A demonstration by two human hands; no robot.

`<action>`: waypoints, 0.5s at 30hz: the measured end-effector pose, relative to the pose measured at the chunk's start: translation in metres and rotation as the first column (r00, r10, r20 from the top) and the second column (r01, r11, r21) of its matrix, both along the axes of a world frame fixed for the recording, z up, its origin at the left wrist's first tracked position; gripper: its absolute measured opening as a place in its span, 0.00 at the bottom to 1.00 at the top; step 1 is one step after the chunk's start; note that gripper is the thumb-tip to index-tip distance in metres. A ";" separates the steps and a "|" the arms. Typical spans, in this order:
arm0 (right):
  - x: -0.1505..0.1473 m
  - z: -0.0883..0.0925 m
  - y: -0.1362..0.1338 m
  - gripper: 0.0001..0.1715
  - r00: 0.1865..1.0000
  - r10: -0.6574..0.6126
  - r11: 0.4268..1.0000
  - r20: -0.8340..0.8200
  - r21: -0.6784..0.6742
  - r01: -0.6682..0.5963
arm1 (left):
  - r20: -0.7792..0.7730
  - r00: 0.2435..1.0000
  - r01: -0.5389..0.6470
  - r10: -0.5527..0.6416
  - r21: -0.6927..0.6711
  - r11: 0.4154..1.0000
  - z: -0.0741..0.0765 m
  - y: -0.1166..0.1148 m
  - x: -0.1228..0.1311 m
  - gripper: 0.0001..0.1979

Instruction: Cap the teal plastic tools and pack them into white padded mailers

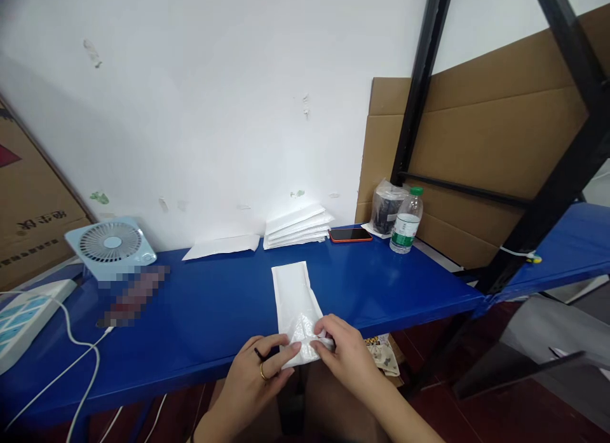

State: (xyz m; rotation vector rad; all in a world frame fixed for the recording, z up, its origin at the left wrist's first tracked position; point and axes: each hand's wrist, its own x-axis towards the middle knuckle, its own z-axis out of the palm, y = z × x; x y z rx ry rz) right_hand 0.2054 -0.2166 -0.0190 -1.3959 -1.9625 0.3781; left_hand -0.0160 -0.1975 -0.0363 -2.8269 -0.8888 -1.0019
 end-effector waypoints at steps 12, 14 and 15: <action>-0.014 0.035 0.019 0.11 0.922 0.028 0.853 0.385 0.471 -0.223 | 0.609 0.766 -0.048 0.207 -0.267 0.963 0.002 -0.008 0.017 0.03; -0.020 0.054 0.024 0.10 0.975 0.071 0.862 0.209 0.479 -0.166 | 0.703 0.664 0.293 0.257 -0.560 0.775 0.004 -0.014 0.029 0.10; -0.024 0.063 0.024 0.09 0.992 0.090 0.880 0.085 0.461 -0.119 | 0.740 0.617 0.515 0.268 -0.637 0.574 0.008 -0.016 0.035 0.16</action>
